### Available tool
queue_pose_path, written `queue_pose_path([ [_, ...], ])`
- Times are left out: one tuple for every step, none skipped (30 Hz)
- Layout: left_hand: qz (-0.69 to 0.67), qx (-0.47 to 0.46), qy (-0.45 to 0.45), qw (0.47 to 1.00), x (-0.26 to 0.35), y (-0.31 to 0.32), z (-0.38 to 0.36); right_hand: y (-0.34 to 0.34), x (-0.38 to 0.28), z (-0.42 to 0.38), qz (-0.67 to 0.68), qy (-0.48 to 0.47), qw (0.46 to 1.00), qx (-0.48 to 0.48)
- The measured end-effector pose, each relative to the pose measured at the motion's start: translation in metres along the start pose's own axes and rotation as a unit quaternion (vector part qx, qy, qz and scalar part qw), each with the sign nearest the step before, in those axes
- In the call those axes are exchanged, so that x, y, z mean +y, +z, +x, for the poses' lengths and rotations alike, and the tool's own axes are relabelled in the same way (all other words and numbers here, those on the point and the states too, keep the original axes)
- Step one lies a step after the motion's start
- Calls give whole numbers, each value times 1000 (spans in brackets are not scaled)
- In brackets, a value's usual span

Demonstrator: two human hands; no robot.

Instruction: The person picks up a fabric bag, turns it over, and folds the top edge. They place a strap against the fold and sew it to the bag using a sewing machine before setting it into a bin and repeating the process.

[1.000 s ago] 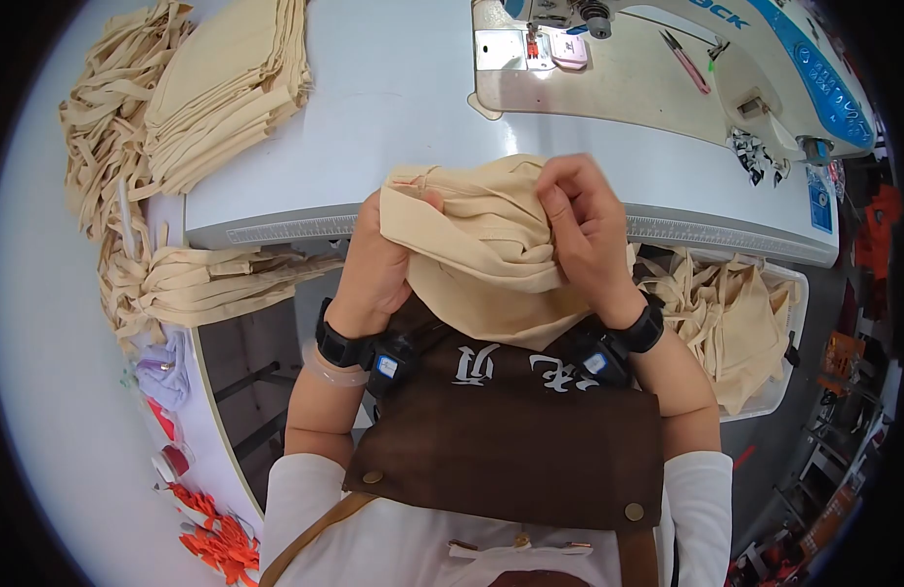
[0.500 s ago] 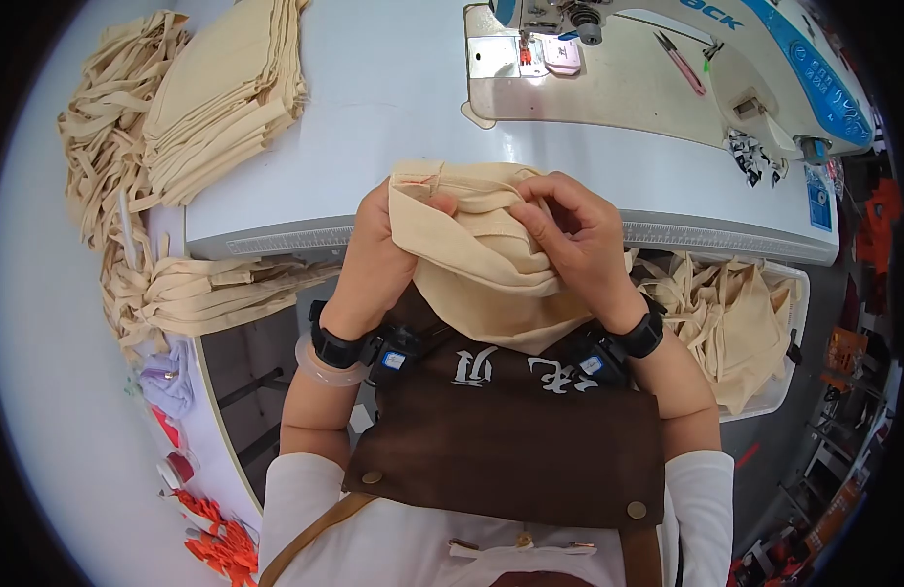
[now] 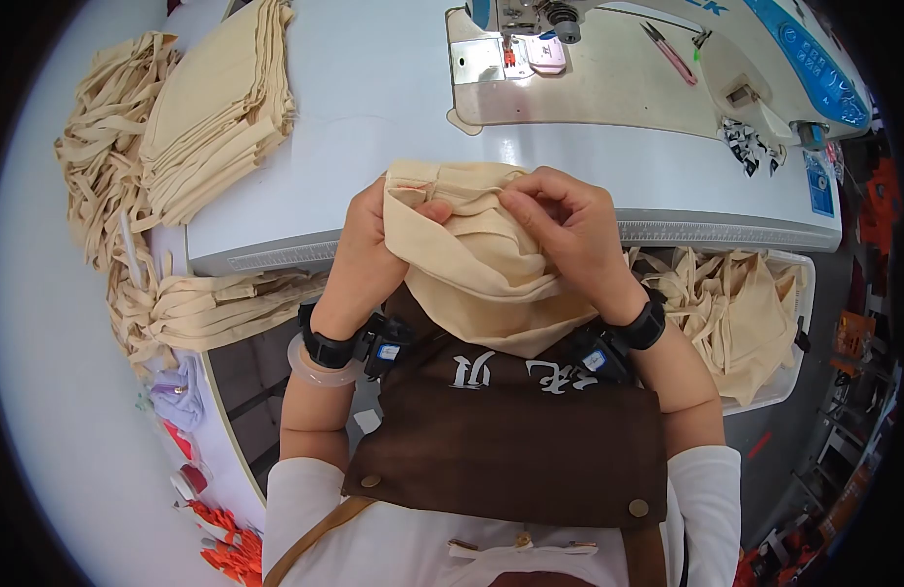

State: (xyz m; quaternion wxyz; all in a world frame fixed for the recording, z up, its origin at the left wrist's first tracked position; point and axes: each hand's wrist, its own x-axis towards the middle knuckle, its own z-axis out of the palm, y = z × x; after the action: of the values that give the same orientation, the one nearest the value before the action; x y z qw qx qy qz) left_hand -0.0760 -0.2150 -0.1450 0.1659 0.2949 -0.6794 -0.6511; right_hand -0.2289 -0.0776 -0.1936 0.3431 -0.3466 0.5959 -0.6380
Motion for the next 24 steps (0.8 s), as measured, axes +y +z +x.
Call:
queue_pose_path([
  [-4, 2, -17, 1000, 2, -1, 0, 1, 1, 0, -6, -15, 1000, 1],
  [-8, 5, -34, 999, 4, -2, 1, 0, -2, 0, -47, -39, 998, 8],
  [-7, 4, -31, 999, 1, -6, 4, -2, -7, -1, -87, -63, 994, 14],
  [-6, 3, -28, 1000, -5, -11, 8, -3, -11, -1, -127, -87, 988, 21],
  [-6, 3, -25, 1000, -4, -12, 11, -4, -10, 1, -167, -151, 973, 46],
  [-24, 0, -5, 1000, -1, -11, 11, -5, -7, 5, -204, -215, 952, 71],
  [-42, -3, 14, 999, 7, -9, 10, -5, -5, 6, -240, -276, 926, 97],
  [-61, -7, 33, 998, 15, -7, 10, -4, -4, 5, -212, -259, 938, 91],
  [-31, -31, 38, 998, 19, -9, 9, -1, -3, 3, -184, -242, 949, 84],
  [-1, -55, 44, 998, 22, -13, 8, 1, -3, 2, -155, -225, 959, 76],
  [29, -78, 49, 995, 26, -18, 7, 1, -4, 1, -150, -216, 962, 69],
  [62, -138, 40, 988, 32, -26, 7, 2, -7, 1, -145, -206, 966, 61],
  [94, -197, 29, 976, 40, -35, 9, 2, -8, 0, -141, -196, 969, 54],
  [126, -255, 21, 958, 44, -39, 11, 2, -9, 0, -158, -208, 964, 56],
  [38, -237, -3, 971, 45, -35, 11, 1, -9, 1, -174, -220, 958, 58],
  [-49, -217, -27, 975, 46, -29, 10, 0, -9, 1, -190, -231, 952, 61],
  [-54, -190, -44, 979, 45, -23, 12, 0, -9, 2, -197, -235, 950, 58],
  [-60, -163, -61, 983, 45, -18, 13, 1, -9, 2, -205, -239, 948, 55],
  [17, -129, -74, 989, 43, -14, 15, 2, -10, 1, -211, -241, 946, 50],
  [93, -93, -85, 988, 41, -12, 17, 2, -11, 0, -187, -208, 959, 36],
  [154, -81, -36, 984, 39, -14, 18, 2, -13, -2, -162, -175, 971, 21],
  [214, -70, 15, 974, 37, -17, 19, 2, -15, -3, -137, -143, 980, 7],
  [273, -58, 65, 958, 36, -20, 20, 4, -13, -4, -98, -107, 989, -9],
  [304, -69, 60, 948, 39, -23, 19, 6, -10, -7, -58, -69, 996, -26],
])
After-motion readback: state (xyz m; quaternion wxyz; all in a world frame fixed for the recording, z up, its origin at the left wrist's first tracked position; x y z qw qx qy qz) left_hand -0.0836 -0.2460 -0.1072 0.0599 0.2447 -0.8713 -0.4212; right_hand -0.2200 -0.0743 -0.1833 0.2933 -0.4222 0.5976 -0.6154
